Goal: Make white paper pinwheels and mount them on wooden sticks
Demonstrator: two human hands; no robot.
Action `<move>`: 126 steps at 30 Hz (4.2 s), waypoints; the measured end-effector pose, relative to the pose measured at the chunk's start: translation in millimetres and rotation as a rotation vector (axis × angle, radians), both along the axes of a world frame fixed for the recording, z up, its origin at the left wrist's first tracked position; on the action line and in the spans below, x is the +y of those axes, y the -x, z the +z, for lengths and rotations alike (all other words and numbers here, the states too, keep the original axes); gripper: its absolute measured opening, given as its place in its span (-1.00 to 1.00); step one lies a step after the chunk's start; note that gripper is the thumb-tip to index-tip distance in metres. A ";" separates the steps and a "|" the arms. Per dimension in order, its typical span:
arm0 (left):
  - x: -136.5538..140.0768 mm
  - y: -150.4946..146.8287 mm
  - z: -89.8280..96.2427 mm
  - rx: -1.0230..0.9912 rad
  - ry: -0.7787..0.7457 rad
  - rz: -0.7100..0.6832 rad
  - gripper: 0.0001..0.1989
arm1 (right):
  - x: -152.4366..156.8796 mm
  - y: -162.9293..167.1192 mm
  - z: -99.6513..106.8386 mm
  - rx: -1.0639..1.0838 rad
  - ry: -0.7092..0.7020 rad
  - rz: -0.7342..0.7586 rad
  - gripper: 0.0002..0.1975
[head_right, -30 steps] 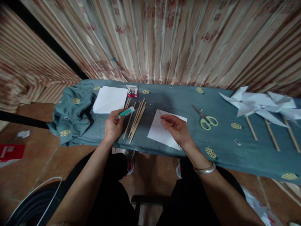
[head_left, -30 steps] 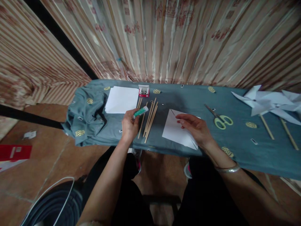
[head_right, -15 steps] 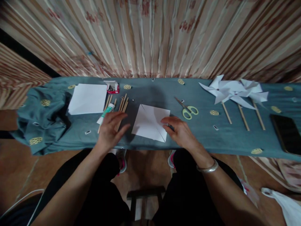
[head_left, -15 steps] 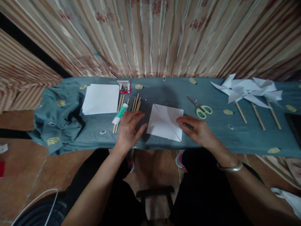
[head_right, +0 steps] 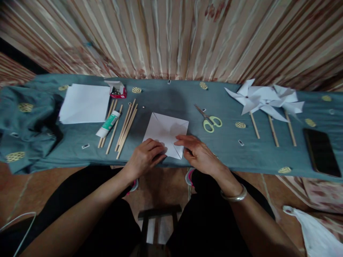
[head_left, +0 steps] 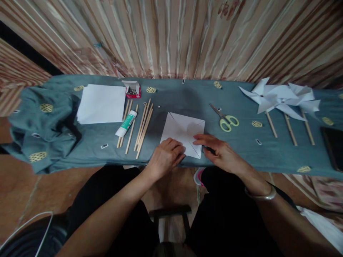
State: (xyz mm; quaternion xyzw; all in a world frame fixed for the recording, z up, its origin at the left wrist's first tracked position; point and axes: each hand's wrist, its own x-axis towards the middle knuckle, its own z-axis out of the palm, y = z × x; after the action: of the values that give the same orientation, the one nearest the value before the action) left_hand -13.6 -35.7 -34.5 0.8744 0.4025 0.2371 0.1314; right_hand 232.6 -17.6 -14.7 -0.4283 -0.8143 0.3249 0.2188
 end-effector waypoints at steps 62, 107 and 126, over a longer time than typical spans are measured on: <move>3.4 -6.2 4.1 -0.196 0.324 0.148 -0.77 | -0.4 52.3 -6.0 -0.167 -0.269 -0.213 -0.75; 5.0 -5.4 2.7 -0.176 0.314 0.158 -0.77 | 30.0 28.9 -16.1 -0.036 -0.274 -0.351 -0.57; 10.4 11.3 15.2 -0.279 0.463 0.175 -0.59 | 69.8 9.9 -3.0 -0.003 0.015 -0.375 -0.67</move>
State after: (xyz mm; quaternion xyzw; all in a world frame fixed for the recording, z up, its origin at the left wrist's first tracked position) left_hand -25.0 -25.3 -19.3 0.7420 0.4980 0.2673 0.3604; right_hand 222.7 52.2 -17.6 -0.5748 -0.7180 0.2838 0.2711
